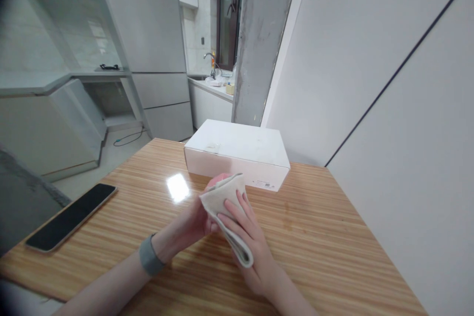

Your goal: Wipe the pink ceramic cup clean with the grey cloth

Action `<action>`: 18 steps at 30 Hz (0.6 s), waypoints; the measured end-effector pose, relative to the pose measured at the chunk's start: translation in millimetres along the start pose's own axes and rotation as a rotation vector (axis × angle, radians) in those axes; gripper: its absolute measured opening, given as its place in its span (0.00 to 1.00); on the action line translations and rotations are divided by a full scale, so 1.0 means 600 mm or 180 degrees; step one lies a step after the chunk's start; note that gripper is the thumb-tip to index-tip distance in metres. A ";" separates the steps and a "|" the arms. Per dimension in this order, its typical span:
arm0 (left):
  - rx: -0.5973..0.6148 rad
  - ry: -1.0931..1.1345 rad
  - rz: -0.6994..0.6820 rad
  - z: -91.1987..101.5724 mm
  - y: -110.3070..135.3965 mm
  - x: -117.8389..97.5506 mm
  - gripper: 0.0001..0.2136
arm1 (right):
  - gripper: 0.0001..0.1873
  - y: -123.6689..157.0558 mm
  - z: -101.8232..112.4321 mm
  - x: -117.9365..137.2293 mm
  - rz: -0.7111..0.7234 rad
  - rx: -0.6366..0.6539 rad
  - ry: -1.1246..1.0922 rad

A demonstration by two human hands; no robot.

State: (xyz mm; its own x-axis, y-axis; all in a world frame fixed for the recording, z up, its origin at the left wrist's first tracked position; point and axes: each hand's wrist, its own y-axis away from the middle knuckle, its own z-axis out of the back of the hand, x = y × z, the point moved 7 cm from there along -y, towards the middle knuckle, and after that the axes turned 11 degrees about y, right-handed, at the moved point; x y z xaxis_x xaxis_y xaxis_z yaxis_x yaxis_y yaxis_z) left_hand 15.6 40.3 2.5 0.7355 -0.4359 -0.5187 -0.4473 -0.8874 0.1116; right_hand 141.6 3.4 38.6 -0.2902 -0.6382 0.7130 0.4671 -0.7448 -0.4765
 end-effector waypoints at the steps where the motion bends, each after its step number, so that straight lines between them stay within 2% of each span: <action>1: -0.0016 -0.0102 -0.0004 -0.002 0.001 -0.001 0.24 | 0.24 0.003 -0.002 -0.015 -0.0268 -0.0133 -0.0267; 5: -0.0261 -0.0774 -0.0432 0.000 0.004 -0.012 0.29 | 0.24 0.022 -0.008 -0.094 -0.1448 -0.1072 -0.1496; 7: -0.0425 -0.1137 -0.0639 0.001 0.005 -0.013 0.34 | 0.25 0.023 -0.010 -0.116 -0.1735 -0.1373 -0.1905; 13: -0.0442 -0.1449 -0.0664 -0.014 0.009 -0.007 0.48 | 0.25 0.015 -0.007 -0.119 -0.1928 -0.1595 -0.2289; 18: -0.0377 -0.1431 -0.0701 -0.012 0.010 -0.011 0.46 | 0.25 0.057 -0.020 -0.142 -0.1969 -0.1599 -0.1951</action>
State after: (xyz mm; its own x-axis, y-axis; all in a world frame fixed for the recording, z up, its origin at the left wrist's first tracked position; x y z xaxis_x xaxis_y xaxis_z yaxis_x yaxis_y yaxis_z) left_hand 11.8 36.8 12.4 0.5024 -0.1524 -0.8511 -0.2265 -0.9732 0.0405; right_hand 172.2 30.1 -44.9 0.1834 -0.0063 0.9830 -0.0678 -0.9977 0.0062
